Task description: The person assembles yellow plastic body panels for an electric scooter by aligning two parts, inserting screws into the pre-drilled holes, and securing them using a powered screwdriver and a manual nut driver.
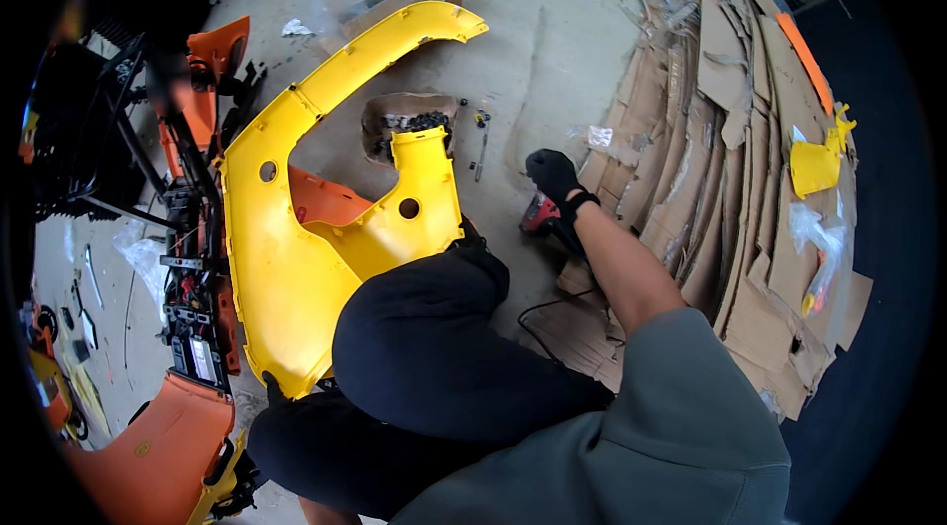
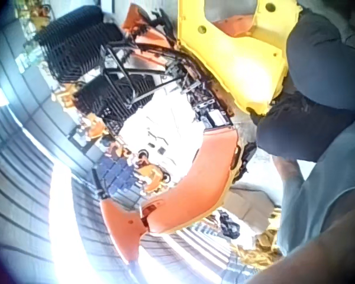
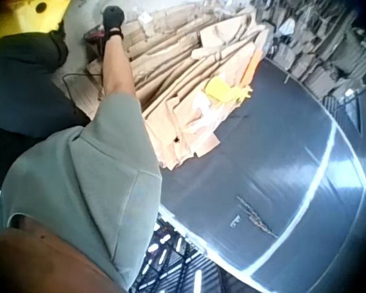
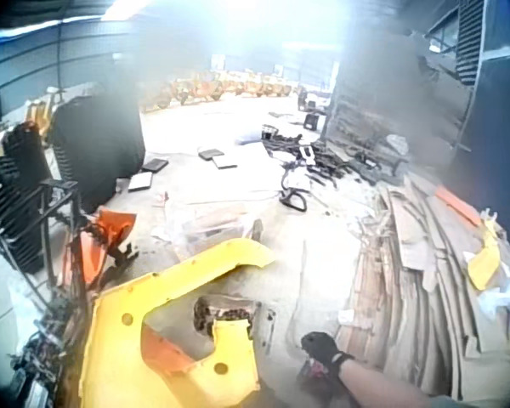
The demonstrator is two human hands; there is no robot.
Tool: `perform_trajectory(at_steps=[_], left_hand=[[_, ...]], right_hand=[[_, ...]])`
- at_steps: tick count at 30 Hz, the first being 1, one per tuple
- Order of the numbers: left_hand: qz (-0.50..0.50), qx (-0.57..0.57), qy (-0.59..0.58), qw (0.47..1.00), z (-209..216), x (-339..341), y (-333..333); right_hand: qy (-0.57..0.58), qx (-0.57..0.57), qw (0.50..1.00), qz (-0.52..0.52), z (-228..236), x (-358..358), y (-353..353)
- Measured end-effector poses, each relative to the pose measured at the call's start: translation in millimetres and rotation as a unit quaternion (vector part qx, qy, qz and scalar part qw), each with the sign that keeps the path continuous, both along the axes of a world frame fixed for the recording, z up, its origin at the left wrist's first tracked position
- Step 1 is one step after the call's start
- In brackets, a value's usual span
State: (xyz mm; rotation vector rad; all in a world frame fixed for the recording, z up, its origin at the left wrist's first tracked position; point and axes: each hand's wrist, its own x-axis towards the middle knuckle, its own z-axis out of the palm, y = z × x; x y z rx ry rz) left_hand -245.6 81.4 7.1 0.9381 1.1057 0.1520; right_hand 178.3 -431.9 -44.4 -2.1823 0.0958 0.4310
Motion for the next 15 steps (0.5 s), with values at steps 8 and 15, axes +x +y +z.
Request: perform_trajectory(at_steps=[8, 15], left_hand=[[-0.151, 0.156, 0.050, 0.975, -0.2, -8.2, 0.9], [-0.303, 0.245, 0.104, 0.915, 3.4, -2.7, 14.8]], right_hand=[[-0.065, -0.124, 0.990, 0.025, -17.5, 31.0, 28.3], [-0.065, -0.072, 0.995, 0.031, -16.2, 46.7, 54.8]])
